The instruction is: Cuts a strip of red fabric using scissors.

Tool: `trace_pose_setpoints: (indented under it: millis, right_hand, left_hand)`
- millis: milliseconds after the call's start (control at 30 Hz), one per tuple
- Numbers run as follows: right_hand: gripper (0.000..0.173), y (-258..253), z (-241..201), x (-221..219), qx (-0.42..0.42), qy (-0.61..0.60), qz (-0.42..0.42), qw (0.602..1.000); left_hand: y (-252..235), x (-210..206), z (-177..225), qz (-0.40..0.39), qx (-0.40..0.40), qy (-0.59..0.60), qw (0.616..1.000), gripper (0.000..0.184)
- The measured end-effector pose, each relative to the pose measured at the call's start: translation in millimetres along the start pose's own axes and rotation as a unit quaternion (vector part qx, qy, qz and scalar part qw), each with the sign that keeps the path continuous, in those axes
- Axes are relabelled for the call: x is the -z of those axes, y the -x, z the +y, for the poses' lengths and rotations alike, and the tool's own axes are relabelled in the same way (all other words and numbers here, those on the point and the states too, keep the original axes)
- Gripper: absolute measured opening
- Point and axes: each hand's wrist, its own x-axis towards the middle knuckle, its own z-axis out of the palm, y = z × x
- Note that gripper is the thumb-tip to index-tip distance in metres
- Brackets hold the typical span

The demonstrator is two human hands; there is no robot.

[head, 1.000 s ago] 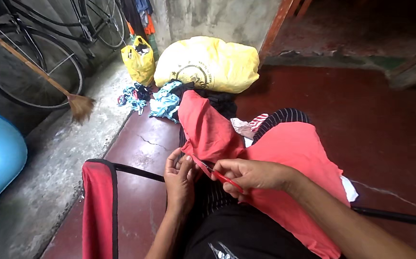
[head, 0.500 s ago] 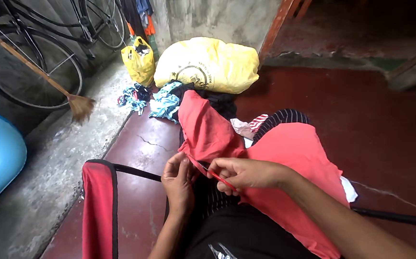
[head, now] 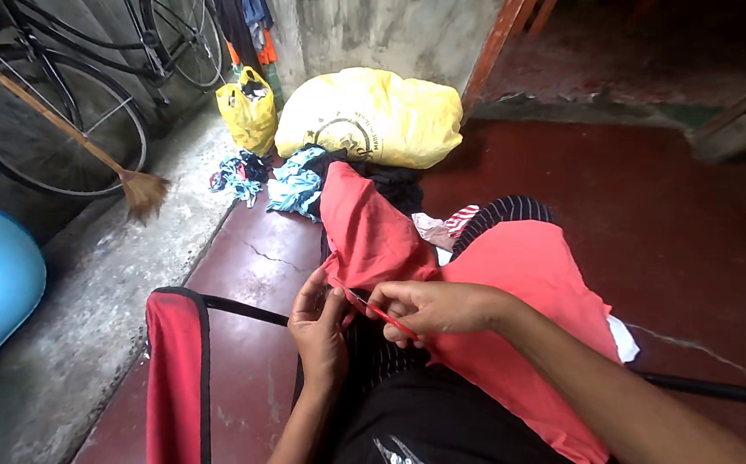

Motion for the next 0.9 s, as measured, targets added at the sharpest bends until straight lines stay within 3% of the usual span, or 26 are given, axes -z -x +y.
trace_pose_setpoints:
  millis: [333,533,667,900]
  right_hand:
    - [0.027,-2,-1,6,0.016,0.005,-0.003,1.0]
    - [0.035,-4,-7,9,0.04,0.022,-0.012,0.999]
    - [0.028,-2,-8,11,0.043,0.019,-0.004,0.999]
    - [0.032,-3,-14,10,0.037,0.024,-0.013,0.999]
  left_hand:
    - [2,1,-1,-0.007,-0.052,0.01,0.999,0.047]
    - [5,-1,2,-0.018,-0.069,-0.002,0.997,0.048]
    - [7,-2,4,-0.024,-0.086,0.002,0.996,0.048]
    - [10,-2,5,-0.016,-0.083,0.0,0.996,0.048]
